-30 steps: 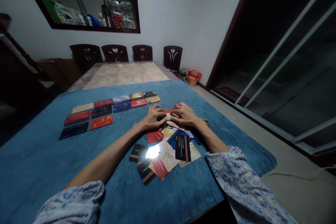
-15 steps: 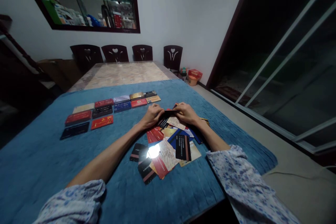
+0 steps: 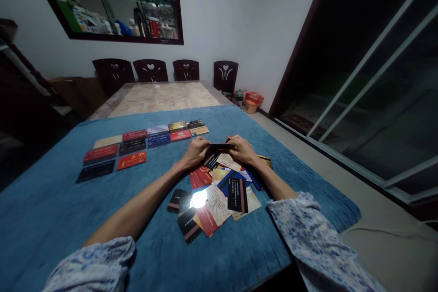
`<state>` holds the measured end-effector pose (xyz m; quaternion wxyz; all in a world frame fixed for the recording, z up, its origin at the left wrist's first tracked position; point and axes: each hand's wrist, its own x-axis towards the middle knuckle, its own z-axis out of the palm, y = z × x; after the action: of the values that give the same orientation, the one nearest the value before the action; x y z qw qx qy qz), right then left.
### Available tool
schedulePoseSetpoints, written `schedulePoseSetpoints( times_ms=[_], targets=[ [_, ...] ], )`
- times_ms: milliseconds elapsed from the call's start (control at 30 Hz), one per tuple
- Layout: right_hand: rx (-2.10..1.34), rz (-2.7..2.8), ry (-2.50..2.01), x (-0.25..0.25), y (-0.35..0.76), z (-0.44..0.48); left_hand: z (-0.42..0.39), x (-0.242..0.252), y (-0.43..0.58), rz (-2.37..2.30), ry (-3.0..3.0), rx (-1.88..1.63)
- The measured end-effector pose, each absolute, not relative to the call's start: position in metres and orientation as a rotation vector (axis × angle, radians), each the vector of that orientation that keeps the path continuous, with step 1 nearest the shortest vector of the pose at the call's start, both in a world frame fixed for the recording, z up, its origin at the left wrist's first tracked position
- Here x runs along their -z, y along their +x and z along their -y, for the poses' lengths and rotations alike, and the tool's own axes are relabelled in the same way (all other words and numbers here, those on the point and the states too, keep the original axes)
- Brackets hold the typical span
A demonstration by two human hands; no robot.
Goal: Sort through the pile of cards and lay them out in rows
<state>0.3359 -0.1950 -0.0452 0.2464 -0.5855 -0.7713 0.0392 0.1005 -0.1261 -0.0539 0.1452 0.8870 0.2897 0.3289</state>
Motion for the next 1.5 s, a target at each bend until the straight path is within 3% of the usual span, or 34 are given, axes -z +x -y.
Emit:
schedulePoseSetpoints(
  times_ms=[433, 933, 1500],
  targets=[
    [0.05, 2.006, -1.482, 0.051, 0.333, 0.188, 0.121, 0.06, 0.101, -0.819, 2.465, -1.09],
    [-0.08, 1.893, -1.282, 0.041, 0.305, 0.176, 0.114, 0.063, 0.1, -0.925, 2.425, -1.168],
    [0.541, 2.252, -1.376, 0.006, 0.281, 0.169, 0.118, 0.061, 0.101, -0.823, 2.333, -1.551]
  ],
)
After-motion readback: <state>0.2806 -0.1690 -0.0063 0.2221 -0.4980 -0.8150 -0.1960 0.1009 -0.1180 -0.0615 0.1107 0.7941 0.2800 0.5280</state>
